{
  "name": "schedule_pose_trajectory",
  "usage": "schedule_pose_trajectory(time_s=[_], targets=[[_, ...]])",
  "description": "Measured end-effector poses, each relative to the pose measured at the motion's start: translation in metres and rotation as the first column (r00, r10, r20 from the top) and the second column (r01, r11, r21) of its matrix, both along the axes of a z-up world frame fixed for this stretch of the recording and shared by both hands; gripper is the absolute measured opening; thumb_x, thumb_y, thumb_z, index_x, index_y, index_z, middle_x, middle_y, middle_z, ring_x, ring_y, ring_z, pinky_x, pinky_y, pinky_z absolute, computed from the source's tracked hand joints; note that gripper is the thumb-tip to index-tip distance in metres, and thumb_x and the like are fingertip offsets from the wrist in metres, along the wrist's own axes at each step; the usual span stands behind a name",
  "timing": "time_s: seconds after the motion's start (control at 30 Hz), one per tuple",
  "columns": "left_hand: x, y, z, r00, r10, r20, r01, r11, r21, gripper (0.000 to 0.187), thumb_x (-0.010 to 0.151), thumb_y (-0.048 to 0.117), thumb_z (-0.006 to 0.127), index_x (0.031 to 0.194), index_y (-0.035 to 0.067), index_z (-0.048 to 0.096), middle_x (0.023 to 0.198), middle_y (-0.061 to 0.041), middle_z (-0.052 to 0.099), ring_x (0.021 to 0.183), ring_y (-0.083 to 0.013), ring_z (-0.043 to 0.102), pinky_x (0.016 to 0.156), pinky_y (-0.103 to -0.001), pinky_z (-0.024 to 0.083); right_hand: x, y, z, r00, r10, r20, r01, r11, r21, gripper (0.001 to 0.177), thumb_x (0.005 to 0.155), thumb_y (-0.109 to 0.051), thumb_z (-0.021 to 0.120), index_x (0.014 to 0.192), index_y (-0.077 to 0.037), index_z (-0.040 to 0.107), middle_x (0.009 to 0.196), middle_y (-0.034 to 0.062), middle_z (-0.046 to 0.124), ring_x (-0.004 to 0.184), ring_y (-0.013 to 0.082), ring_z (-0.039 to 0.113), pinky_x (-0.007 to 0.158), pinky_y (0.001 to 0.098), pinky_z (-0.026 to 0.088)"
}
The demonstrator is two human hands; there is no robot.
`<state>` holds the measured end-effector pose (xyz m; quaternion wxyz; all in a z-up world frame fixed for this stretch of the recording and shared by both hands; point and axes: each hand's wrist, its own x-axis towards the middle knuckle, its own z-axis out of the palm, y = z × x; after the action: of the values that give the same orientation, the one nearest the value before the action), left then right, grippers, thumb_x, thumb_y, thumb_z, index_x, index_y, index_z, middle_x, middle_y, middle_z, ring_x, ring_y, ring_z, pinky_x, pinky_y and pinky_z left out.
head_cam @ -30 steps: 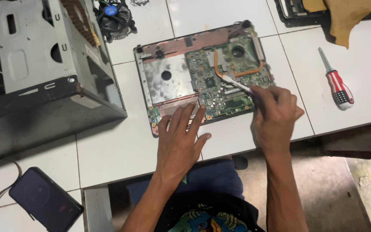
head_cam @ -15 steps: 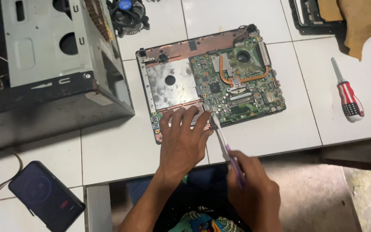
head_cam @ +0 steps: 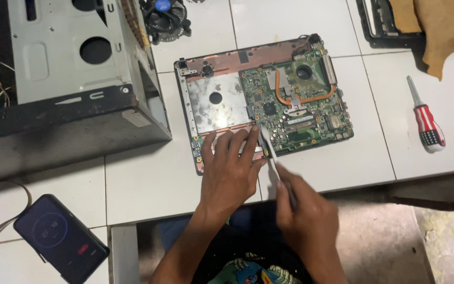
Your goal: The person uses a toothbrush to scrub the surface of a disassembled laptop motherboard, focusing on the copper heat pipes and surrounding components. The person repeatedly brushes different areas of the board while holding it steady with the other hand.
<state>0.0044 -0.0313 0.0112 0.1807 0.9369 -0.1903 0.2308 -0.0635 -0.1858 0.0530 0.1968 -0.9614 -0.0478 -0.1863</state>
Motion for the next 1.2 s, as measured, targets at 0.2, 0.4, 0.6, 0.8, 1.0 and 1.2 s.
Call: schedule_pose_trajectory(time_s=[0.2,0.4,0.6,0.8,1.0,1.2], targets=[[-0.002,0.002,-0.006,1.0,-0.019,-0.002,0.019,1.0,-0.015,0.058,0.099,0.039,0.071,0.148,0.009,0.057,0.131,-0.008,0.062,0.121,-0.0312,0.057,0.114,-0.058,0.037,0.01,-0.002,-0.007,0.999,0.024,0.021,-0.024,0.999,-0.023,0.028,0.105,-0.018,0.056,0.128,-0.017,0.073,0.112,-0.0019,0.081,0.075,0.0204,0.076,0.053,0.0347,0.052],[-0.002,0.0,-0.012,1.0,-0.008,0.028,0.008,1.0,-0.007,0.066,0.091,0.039,0.078,0.146,0.01,0.059,0.132,-0.008,0.063,0.121,-0.0315,0.058,0.113,-0.059,0.037,-0.03,-0.011,0.005,0.996,-0.091,-0.003,0.09,0.99,-0.107,0.029,0.099,-0.022,0.067,0.127,-0.028,0.075,0.102,-0.0048,0.08,0.069,0.0266,0.071,0.052,0.0402,0.051],[0.0,0.002,-0.009,0.996,0.024,0.08,-0.025,1.0,0.017,0.055,0.095,0.027,0.077,0.144,0.009,0.06,0.134,-0.008,0.06,0.122,-0.0317,0.057,0.111,-0.056,0.038,-0.018,-0.014,0.001,0.996,-0.046,-0.071,0.043,0.998,-0.044,0.033,0.102,-0.022,0.06,0.133,-0.025,0.07,0.105,0.0016,0.08,0.08,0.0317,0.074,0.06,0.0425,0.053],[0.002,0.0,-0.017,0.999,0.017,0.028,-0.017,1.0,0.004,0.056,0.094,0.026,0.074,0.146,0.011,0.059,0.136,-0.006,0.058,0.124,-0.0316,0.054,0.113,-0.058,0.036,-0.031,-0.042,0.008,0.987,-0.081,-0.14,0.094,0.991,0.091,0.029,0.098,-0.023,0.065,0.125,-0.03,0.076,0.091,-0.0043,0.08,0.063,0.0178,0.068,0.063,0.0347,0.052],[0.001,0.003,-0.016,1.0,-0.014,-0.009,0.014,1.0,0.001,0.058,0.097,0.022,0.073,0.15,0.011,0.055,0.139,-0.007,0.058,0.126,-0.032,0.054,0.116,-0.058,0.034,-0.009,-0.06,-0.015,1.0,-0.002,-0.002,0.002,0.992,0.124,0.033,0.1,-0.017,0.066,0.131,-0.02,0.075,0.115,-0.0062,0.08,0.092,0.0136,0.077,0.078,0.0293,0.056],[0.003,0.003,-0.011,1.0,-0.012,-0.014,0.012,1.0,0.006,0.061,0.094,0.022,0.076,0.15,0.012,0.055,0.137,-0.005,0.058,0.123,-0.0303,0.054,0.116,-0.057,0.034,0.001,-0.103,-0.044,0.994,-0.069,0.086,0.059,0.991,0.121,0.028,0.101,-0.008,0.072,0.127,-0.007,0.078,0.104,0.0028,0.081,0.067,0.0107,0.07,0.06,0.0266,0.06]])
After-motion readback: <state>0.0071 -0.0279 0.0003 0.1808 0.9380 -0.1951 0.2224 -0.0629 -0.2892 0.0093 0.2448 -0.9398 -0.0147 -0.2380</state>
